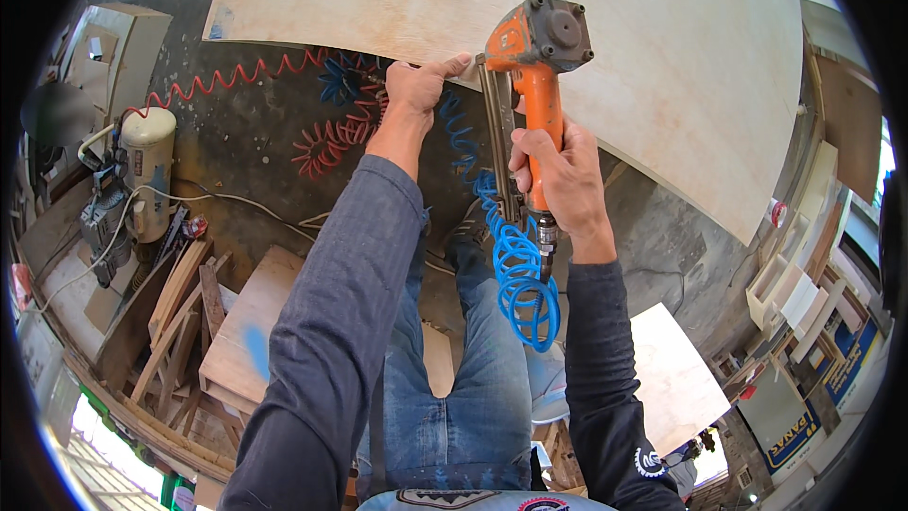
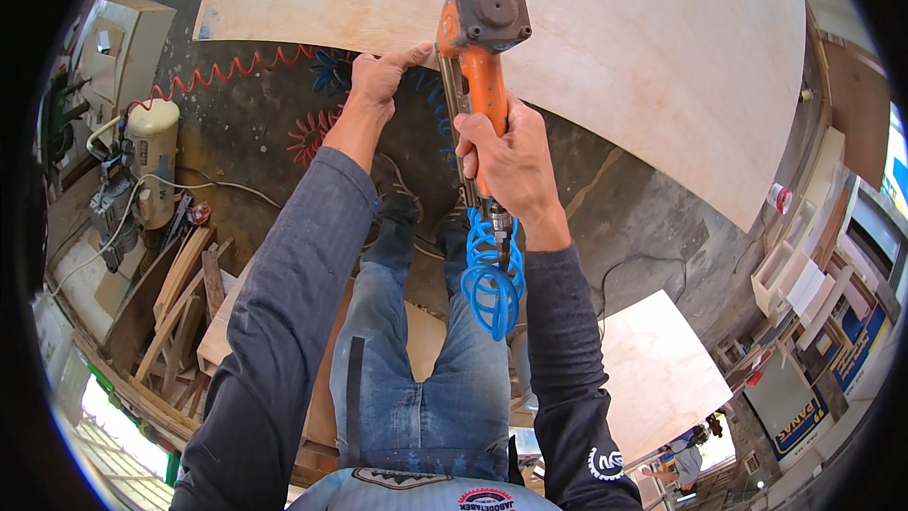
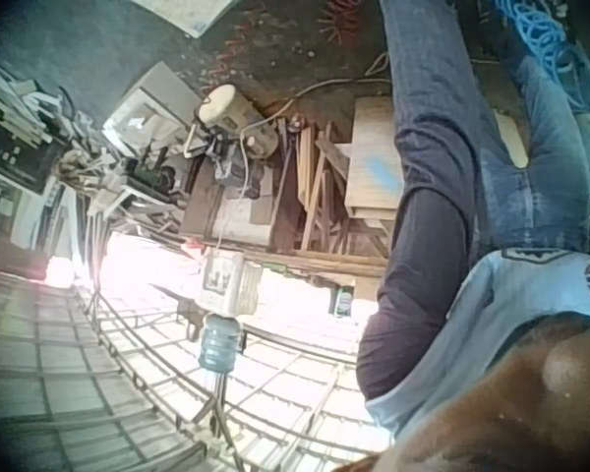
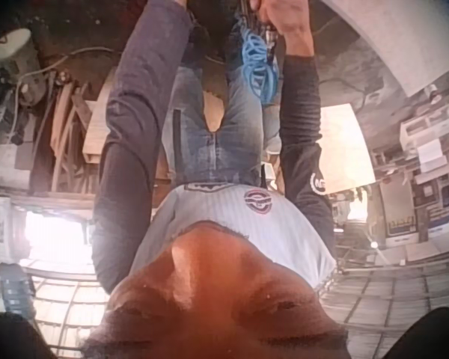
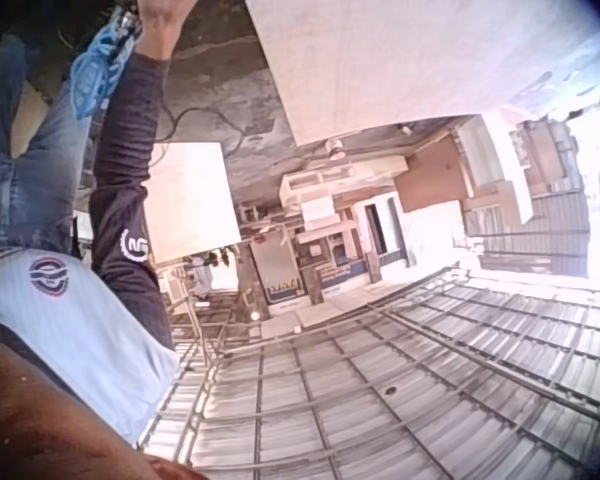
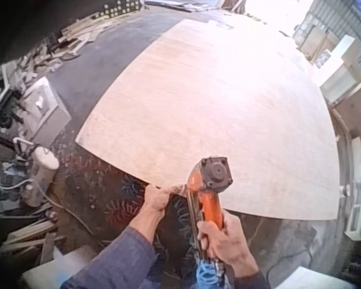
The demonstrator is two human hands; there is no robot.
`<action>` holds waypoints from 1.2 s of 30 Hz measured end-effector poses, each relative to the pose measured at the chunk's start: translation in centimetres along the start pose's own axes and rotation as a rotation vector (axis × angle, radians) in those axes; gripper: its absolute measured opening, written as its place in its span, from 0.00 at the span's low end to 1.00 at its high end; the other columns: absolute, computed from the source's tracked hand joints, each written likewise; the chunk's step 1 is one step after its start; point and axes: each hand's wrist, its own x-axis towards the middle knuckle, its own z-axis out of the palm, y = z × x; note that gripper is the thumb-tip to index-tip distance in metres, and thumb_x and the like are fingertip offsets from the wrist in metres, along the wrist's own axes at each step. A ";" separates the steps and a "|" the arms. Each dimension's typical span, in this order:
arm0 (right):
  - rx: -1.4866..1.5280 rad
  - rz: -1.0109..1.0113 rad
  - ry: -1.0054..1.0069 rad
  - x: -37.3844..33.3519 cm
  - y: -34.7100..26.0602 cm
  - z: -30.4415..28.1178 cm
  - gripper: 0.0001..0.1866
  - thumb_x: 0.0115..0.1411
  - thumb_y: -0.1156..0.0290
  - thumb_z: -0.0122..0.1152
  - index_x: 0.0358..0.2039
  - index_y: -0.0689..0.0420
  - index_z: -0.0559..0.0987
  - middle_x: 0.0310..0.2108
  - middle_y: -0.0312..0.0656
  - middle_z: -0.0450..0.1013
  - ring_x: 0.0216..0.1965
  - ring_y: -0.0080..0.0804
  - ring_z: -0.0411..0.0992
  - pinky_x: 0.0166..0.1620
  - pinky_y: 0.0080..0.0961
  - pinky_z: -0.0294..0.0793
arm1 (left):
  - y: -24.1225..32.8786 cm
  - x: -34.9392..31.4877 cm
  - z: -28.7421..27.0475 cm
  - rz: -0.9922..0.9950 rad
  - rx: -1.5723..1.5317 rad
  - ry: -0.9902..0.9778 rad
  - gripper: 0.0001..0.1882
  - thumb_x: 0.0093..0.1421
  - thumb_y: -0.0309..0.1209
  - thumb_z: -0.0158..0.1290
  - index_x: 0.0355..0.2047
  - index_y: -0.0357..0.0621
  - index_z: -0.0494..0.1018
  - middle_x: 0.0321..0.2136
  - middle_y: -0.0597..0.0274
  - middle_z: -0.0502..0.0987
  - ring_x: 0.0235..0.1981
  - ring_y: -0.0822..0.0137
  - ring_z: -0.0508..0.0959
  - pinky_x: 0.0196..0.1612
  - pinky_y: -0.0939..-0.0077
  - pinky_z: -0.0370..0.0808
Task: The person uses a pneumatic nail gun to fasten a plywood sheet to a wooden frame, then uses a tape measure and a pencil to mark a line on another plywood sheet, using a wooden strip as a straightedge.
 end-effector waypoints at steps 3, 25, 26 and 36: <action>-0.007 0.016 -0.011 0.0 -0.1 -0.2 0.10 0.61 0.70 0.58 0.38 0.64 0.74 0.20 0.36 0.71 0.16 0.18 0.68 0.19 0.18 0.67 | 0.1 0.0 -0.1 0.016 0.011 0.002 0.24 0.44 0.26 0.74 0.36 0.23 0.76 0.37 0.51 0.80 0.37 0.64 0.78 0.45 0.71 0.74; 0.397 -0.220 0.455 -8.5 4.9 -8.2 0.26 0.62 0.68 0.56 0.57 0.69 0.67 0.19 0.35 0.65 0.18 0.23 0.63 0.26 0.28 0.68 | -2.9 -0.9 0.9 -0.026 -0.039 0.027 0.08 0.57 0.31 0.66 0.30 0.42 0.78 0.25 0.66 0.79 0.22 0.72 0.77 0.24 0.72 0.75; 0.460 -0.255 0.475 -7.5 4.8 -9.7 0.26 0.62 0.68 0.56 0.57 0.69 0.67 0.19 0.34 0.64 0.19 0.24 0.63 0.26 0.28 0.69 | -3.4 -1.0 1.5 -0.031 -0.066 0.022 0.08 0.57 0.31 0.65 0.31 0.42 0.78 0.25 0.66 0.79 0.22 0.72 0.76 0.24 0.72 0.76; 1.014 -0.389 0.189 5.2 6.7 -22.5 0.15 0.64 0.67 0.54 0.47 0.64 0.73 0.24 0.34 0.68 0.21 0.15 0.62 0.32 0.21 0.68 | -3.2 -1.7 1.4 -0.004 -0.047 0.096 0.10 0.62 0.33 0.62 0.36 0.38 0.77 0.27 0.64 0.79 0.19 0.73 0.75 0.24 0.74 0.77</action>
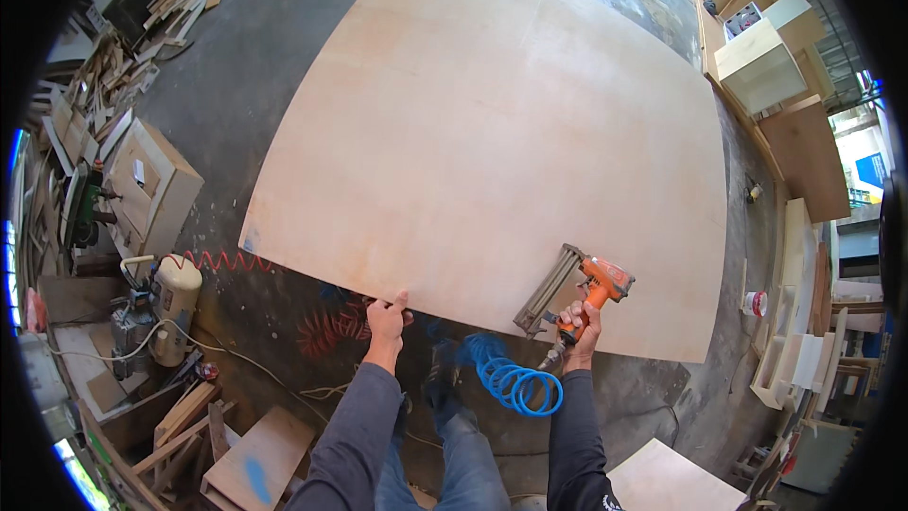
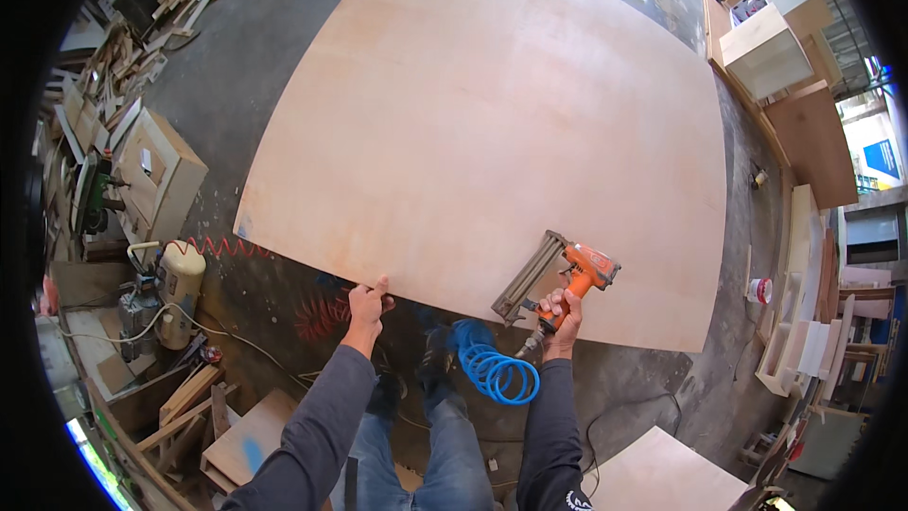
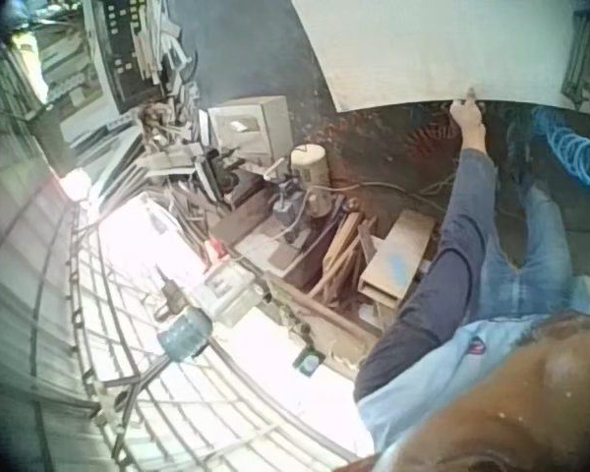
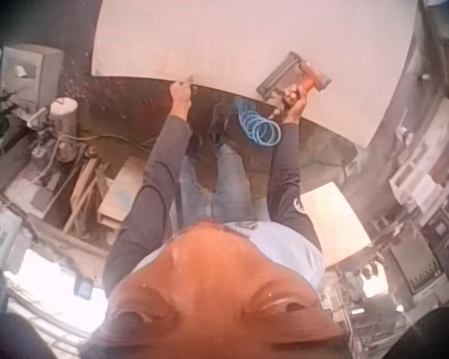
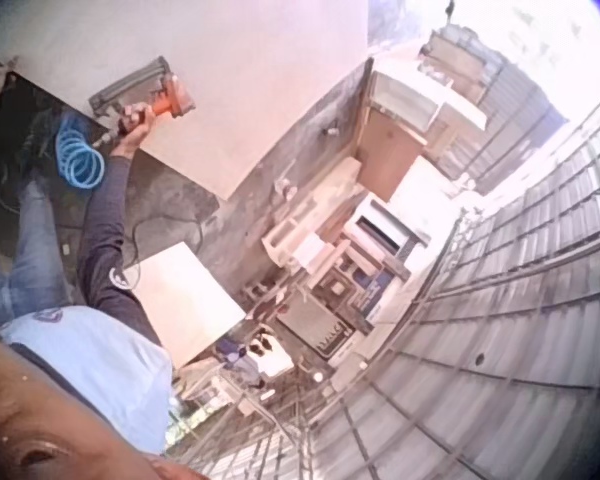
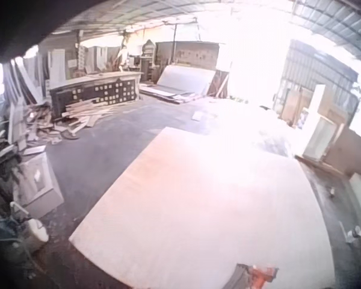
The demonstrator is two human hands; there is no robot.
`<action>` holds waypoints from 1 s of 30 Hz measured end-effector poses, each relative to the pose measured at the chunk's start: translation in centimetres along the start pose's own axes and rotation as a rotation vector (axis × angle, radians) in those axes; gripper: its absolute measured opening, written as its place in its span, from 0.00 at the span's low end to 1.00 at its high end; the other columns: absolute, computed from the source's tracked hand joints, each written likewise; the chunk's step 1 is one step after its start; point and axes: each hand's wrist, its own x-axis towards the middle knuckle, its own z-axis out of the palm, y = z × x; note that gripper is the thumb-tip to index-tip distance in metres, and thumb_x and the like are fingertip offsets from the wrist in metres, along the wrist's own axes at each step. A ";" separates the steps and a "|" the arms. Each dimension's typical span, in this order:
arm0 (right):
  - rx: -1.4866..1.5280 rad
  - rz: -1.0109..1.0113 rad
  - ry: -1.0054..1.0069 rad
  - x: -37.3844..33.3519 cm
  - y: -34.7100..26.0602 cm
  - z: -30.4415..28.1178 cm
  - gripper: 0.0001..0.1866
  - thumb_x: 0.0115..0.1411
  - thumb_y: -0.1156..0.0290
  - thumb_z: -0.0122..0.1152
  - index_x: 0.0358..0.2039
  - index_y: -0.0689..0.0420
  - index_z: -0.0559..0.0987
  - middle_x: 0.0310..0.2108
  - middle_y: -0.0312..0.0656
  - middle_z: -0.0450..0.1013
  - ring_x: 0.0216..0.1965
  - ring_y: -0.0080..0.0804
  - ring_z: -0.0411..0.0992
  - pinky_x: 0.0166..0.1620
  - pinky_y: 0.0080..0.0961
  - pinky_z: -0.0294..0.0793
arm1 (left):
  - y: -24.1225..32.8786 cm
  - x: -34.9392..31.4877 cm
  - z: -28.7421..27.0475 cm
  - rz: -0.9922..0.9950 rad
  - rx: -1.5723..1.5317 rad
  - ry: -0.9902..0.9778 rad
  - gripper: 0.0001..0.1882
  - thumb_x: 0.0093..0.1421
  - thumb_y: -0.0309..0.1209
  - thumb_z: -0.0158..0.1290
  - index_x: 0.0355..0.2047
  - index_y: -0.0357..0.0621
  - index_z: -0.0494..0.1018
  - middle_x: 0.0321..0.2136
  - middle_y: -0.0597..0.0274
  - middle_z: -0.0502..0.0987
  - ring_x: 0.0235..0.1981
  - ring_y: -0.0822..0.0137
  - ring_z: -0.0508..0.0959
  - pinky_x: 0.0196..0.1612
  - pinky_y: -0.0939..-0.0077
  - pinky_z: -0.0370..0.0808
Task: The person uses a pneumatic nail gun to fasten a plywood sheet to a wooden frame, then uses a tape measure and a pencil to mark a line on another plywood sheet, using a wooden strip as a straightedge.
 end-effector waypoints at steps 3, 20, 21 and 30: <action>-0.175 0.035 0.141 0.9 -0.2 -0.7 0.16 0.63 0.66 0.56 0.47 0.63 0.72 0.24 0.36 0.69 0.23 0.22 0.66 0.32 0.22 0.70 | 0.0 -0.4 -0.3 -0.012 0.056 0.061 0.12 0.63 0.36 0.61 0.36 0.38 0.77 0.27 0.64 0.78 0.20 0.72 0.76 0.24 0.72 0.78; -1.774 -0.663 0.131 -5.9 -1.2 0.8 0.11 0.61 0.65 0.56 0.30 0.59 0.81 0.28 0.48 0.79 0.30 0.50 0.77 0.34 0.43 0.74 | -3.2 -11.6 -13.6 0.252 0.769 0.191 0.17 0.55 0.44 0.62 0.28 0.40 0.80 0.24 0.48 0.80 0.30 0.50 0.82 0.39 0.60 0.77; -1.874 -0.599 -0.031 -7.3 -0.4 1.3 0.09 0.61 0.68 0.56 0.28 0.57 0.79 0.28 0.48 0.78 0.30 0.49 0.77 0.34 0.43 0.74 | -2.7 -13.2 -15.1 0.176 0.803 0.163 0.17 0.55 0.45 0.62 0.31 0.41 0.80 0.29 0.48 0.80 0.36 0.50 0.81 0.42 0.58 0.77; -1.753 0.881 -0.817 -13.3 11.2 -4.8 0.34 0.59 0.45 0.59 0.56 0.62 0.76 0.51 0.50 0.76 0.54 0.41 0.73 0.58 0.31 0.68 | 5.3 -26.1 -21.3 0.137 0.922 0.368 0.34 0.56 0.54 0.60 0.59 0.51 0.70 0.67 0.47 0.57 0.68 0.45 0.56 0.63 0.43 0.60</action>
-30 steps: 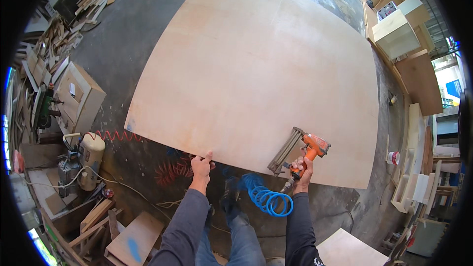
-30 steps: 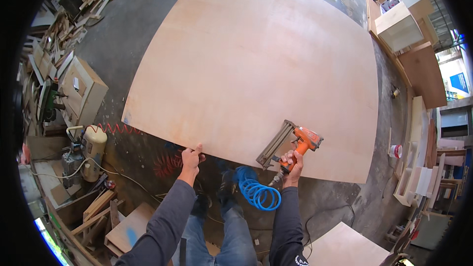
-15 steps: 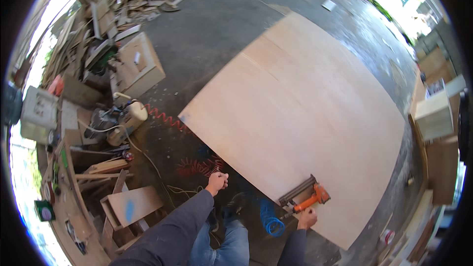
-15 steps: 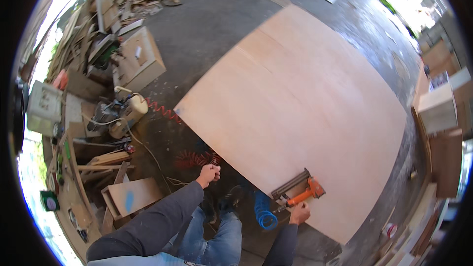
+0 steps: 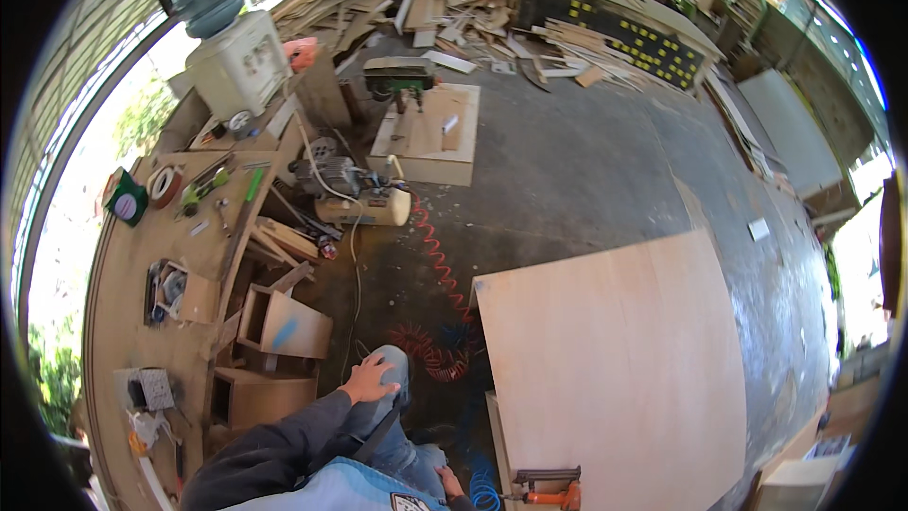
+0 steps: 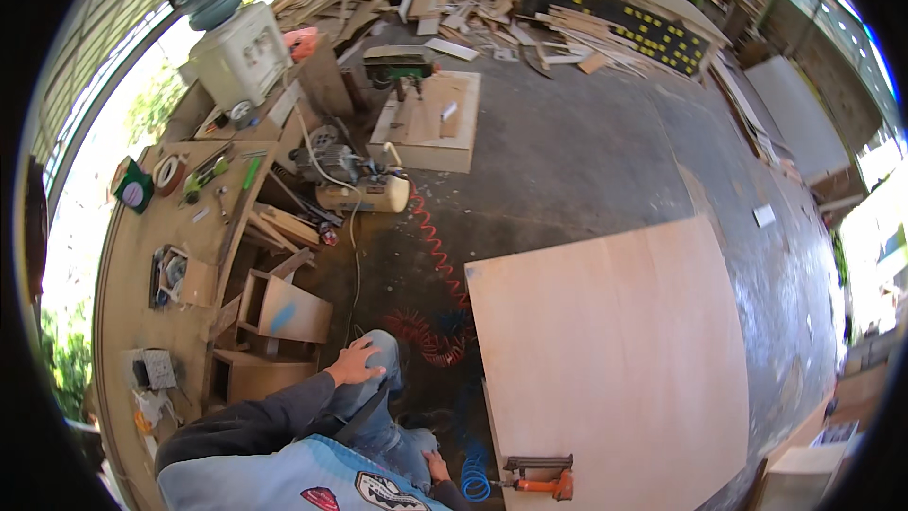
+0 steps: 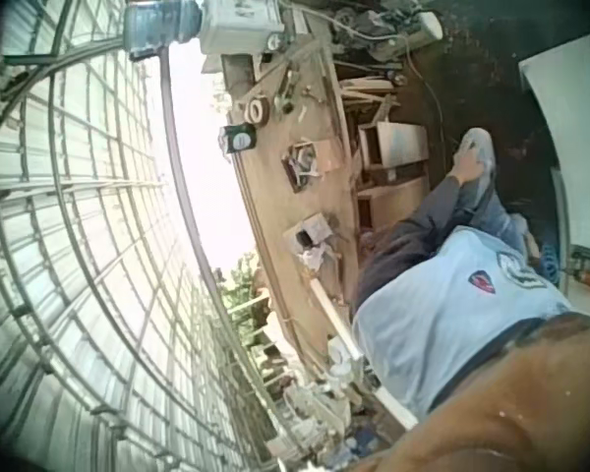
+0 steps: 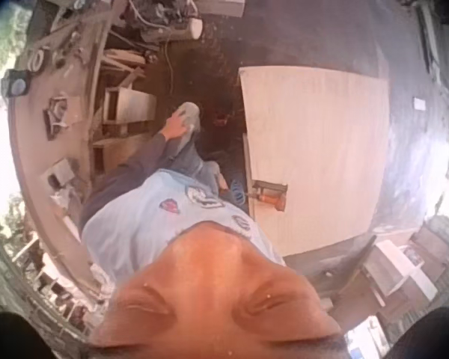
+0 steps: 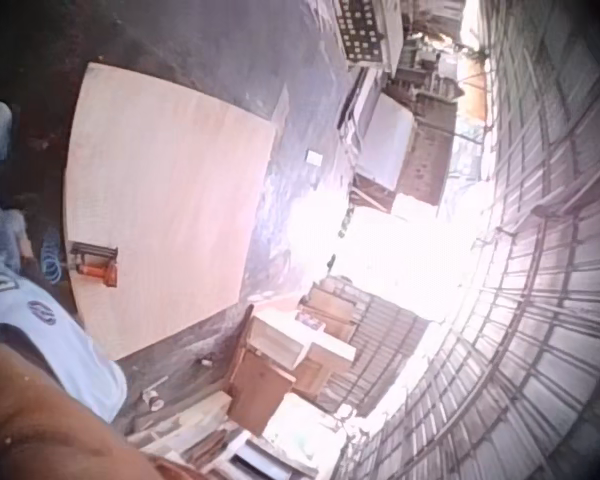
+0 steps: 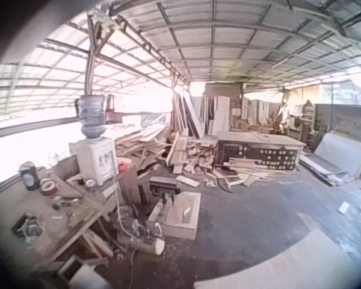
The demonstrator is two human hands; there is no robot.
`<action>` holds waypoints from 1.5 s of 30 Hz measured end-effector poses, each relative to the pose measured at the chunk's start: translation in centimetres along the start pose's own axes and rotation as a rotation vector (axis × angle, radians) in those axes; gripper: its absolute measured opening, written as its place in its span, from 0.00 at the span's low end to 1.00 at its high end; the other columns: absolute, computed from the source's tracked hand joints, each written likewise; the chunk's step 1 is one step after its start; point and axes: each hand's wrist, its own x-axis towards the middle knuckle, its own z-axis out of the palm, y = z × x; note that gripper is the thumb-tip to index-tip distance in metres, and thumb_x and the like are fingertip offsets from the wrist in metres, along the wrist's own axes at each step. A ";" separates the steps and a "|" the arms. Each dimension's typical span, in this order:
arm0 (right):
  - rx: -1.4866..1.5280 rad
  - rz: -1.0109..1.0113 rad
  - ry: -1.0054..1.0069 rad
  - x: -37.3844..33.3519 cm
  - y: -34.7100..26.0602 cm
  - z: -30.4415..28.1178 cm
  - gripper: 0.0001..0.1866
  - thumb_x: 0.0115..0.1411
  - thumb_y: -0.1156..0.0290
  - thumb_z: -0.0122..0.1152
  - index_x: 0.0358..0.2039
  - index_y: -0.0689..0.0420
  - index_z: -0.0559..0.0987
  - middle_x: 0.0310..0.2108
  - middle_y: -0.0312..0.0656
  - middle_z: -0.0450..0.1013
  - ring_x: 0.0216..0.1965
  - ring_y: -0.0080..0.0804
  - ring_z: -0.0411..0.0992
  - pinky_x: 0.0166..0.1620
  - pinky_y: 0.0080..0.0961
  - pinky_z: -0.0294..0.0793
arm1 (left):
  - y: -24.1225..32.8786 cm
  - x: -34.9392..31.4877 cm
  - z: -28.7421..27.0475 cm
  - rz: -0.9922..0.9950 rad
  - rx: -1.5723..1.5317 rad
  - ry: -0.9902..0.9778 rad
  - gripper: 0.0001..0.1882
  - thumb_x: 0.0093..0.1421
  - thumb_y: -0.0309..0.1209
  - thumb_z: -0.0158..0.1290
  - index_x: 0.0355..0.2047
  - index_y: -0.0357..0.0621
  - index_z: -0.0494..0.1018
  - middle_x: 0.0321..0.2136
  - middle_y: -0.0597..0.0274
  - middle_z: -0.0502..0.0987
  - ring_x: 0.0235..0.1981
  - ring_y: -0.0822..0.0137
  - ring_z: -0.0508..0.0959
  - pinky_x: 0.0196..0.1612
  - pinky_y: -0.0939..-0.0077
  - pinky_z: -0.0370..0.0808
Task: The person uses a pneumatic nail gun to fasten a plywood sheet to a wooden frame, then uses a tape measure and a pencil to mark a line on another plywood sheet, using a wooden strip as a straightedge.
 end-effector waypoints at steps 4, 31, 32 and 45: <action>0.061 0.112 -0.245 4.8 -3.2 -5.2 0.31 0.65 0.48 0.54 0.55 0.63 0.74 0.53 0.49 0.74 0.53 0.39 0.72 0.58 0.31 0.69 | 2.3 2.5 -2.4 0.015 -0.145 0.023 0.35 0.59 0.58 0.55 0.62 0.55 0.69 0.71 0.49 0.51 0.72 0.45 0.47 0.64 0.36 0.57; -0.202 -0.532 0.432 20.3 -68.9 -6.2 0.28 0.57 0.52 0.65 0.53 0.55 0.77 0.57 0.48 0.71 0.60 0.46 0.67 0.63 0.37 0.64 | -18.9 42.2 -17.3 0.003 -0.365 -0.460 0.20 0.69 0.40 0.42 0.44 0.35 0.75 0.40 0.39 0.77 0.42 0.51 0.78 0.49 0.60 0.74; -0.174 -0.619 0.437 21.7 -72.2 -6.2 0.26 0.56 0.54 0.66 0.51 0.55 0.78 0.55 0.47 0.72 0.58 0.46 0.68 0.61 0.37 0.65 | -22.9 45.1 -19.4 -0.021 -0.464 -0.446 0.19 0.69 0.39 0.42 0.44 0.35 0.75 0.40 0.44 0.78 0.41 0.55 0.77 0.48 0.61 0.74; -0.383 -0.045 0.210 41.4 -78.3 -29.2 0.34 0.53 0.38 0.62 0.45 0.57 0.82 0.48 0.52 0.76 0.52 0.48 0.74 0.55 0.38 0.72 | -1.1 69.1 -26.5 0.542 0.311 -0.396 0.15 0.61 0.36 0.49 0.41 0.42 0.79 0.38 0.41 0.80 0.43 0.43 0.80 0.49 0.52 0.75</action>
